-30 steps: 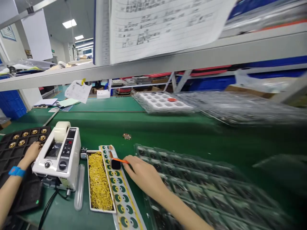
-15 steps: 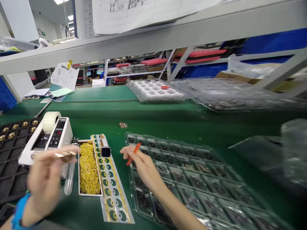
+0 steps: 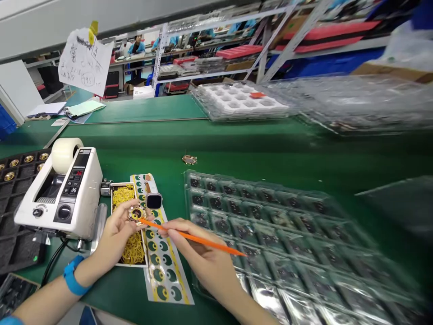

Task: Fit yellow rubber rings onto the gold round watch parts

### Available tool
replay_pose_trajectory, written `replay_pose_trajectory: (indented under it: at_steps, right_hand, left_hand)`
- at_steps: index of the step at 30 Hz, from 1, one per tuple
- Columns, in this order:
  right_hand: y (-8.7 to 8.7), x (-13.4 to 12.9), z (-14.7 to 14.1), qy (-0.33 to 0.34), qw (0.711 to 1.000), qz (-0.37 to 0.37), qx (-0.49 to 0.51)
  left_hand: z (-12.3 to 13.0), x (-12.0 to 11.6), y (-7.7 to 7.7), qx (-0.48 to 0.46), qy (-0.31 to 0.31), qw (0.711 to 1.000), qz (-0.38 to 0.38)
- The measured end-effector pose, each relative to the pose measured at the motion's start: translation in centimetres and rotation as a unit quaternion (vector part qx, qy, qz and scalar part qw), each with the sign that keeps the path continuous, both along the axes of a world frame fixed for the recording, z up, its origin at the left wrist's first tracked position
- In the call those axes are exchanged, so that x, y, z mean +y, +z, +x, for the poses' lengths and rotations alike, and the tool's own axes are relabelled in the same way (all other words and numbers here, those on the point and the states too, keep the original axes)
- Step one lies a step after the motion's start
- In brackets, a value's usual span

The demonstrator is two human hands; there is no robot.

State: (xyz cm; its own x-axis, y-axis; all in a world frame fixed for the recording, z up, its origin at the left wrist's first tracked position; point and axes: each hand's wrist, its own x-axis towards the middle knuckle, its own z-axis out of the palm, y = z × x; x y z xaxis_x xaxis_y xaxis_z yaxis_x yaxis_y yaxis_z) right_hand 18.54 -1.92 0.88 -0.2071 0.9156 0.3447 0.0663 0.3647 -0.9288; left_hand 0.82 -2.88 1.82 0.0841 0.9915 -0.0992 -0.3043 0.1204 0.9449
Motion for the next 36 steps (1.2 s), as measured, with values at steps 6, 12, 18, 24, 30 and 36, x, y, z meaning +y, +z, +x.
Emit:
replay_pose_trajectory:
  at_steps: [6, 12, 18, 24, 30, 36]
  right_hand:
    - [-0.3, 0.2, 0.5, 0.069, 0.988, 0.137, -0.023]
    - [-1.3, 1.0, 1.4, 0.117, 0.891, 0.379, -0.22]
    - [-1.1, 0.8, 1.4, 0.076, 0.903, 0.367, -0.21]
    - [0.7, 1.0, 1.7, 0.034, 0.97, 0.227, -0.081]
    - [0.6, 1.1, 1.8, 0.051, 0.979, 0.181, -0.076]
    - [1.0, 1.5, 2.2, 0.086, 0.996, -0.013, -0.032]
  left_hand:
    - [-0.6, -0.1, 0.4, -0.019, -0.042, 0.999, -0.003]
    - [-1.0, 0.2, 0.6, -0.021, -0.027, 0.999, -0.041]
    - [-0.8, 0.4, 0.4, -0.015, -0.023, 0.996, -0.08]
    - [-0.5, 0.3, 0.7, 0.029, -0.043, 0.997, -0.055]
    - [-0.7, 0.3, 0.6, 0.107, -0.066, 0.991, -0.04]
    - [-1.1, 0.2, 0.4, 0.127, -0.099, 0.986, -0.038]
